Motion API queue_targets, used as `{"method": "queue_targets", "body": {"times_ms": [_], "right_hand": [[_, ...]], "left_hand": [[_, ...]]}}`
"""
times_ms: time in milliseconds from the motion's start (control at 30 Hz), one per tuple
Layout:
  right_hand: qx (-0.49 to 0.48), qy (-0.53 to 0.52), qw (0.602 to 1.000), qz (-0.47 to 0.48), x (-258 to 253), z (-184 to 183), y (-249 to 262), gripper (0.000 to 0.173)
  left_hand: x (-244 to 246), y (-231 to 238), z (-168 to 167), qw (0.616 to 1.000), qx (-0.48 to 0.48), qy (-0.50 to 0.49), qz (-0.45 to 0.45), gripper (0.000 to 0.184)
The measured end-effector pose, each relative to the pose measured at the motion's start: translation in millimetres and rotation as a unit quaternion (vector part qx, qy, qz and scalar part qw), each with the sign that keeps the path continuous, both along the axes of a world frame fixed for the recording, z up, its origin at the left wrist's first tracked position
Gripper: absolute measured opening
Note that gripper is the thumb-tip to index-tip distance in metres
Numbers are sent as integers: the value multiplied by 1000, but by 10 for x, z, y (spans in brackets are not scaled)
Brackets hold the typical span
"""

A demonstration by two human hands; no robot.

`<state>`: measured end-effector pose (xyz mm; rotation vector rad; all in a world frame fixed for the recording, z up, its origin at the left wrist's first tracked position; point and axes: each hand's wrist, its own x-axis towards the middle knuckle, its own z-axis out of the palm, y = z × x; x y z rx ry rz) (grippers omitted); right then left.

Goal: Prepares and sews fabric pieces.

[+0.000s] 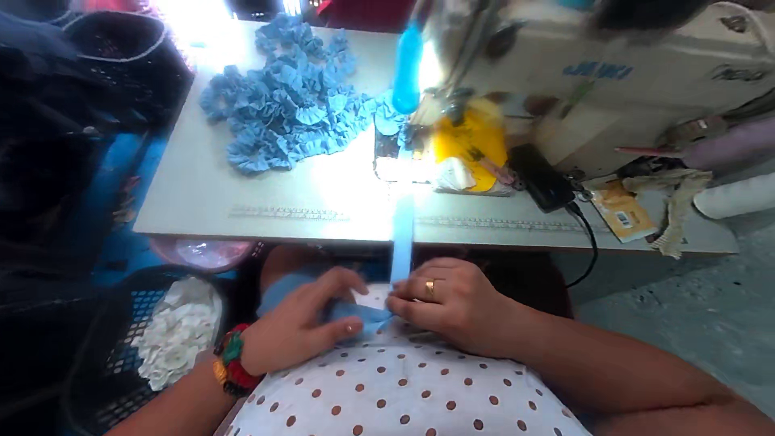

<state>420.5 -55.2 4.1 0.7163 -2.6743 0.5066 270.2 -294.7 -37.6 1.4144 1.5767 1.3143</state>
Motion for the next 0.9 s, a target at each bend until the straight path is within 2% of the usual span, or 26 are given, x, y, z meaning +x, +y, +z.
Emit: {"method": "queue_targets", "body": {"times_ms": [100, 167, 233, 300, 433, 567, 633, 767, 833, 900], "right_hand": [[-25, -40, 999, -9, 129, -230, 162, 21], [-28, -41, 999, -13, 121, -382, 229, 21], [-20, -22, 999, -22, 62, -487, 297, 22], [-17, -4, 999, -34, -34, -545, 383, 22], [-13, 24, 997, -68, -280, -613, 588, 21], [2, 49, 996, -78, -524, -649, 820, 18], [15, 58, 994, -90, -644, -666, 914, 19], [24, 64, 989, -128, -911, -684, 1067, 21], [24, 54, 987, -151, -1050, -683, 1129, 21], [21, 30, 982, -187, -1147, -674, 1161, 21]], "left_hand": [[-121, 42, -453, 997, -41, -71, 9, 39], [-161, 46, -592, 999, -18, -41, 28, 40], [-198, 69, -612, 1000, -10, -15, 21, 39], [-230, 87, -594, 999, -36, -30, 15, 41], [-300, 100, -571, 984, -158, -79, 30, 37], [-328, 62, -610, 965, -242, -50, 90, 37], [-332, 8, -635, 961, -242, -44, 125, 40], [-249, -84, -708, 967, -168, 9, 192, 77], [-174, -106, -765, 971, -115, 25, 207, 77], [-124, -127, -839, 978, -78, 23, 190, 63]]}}
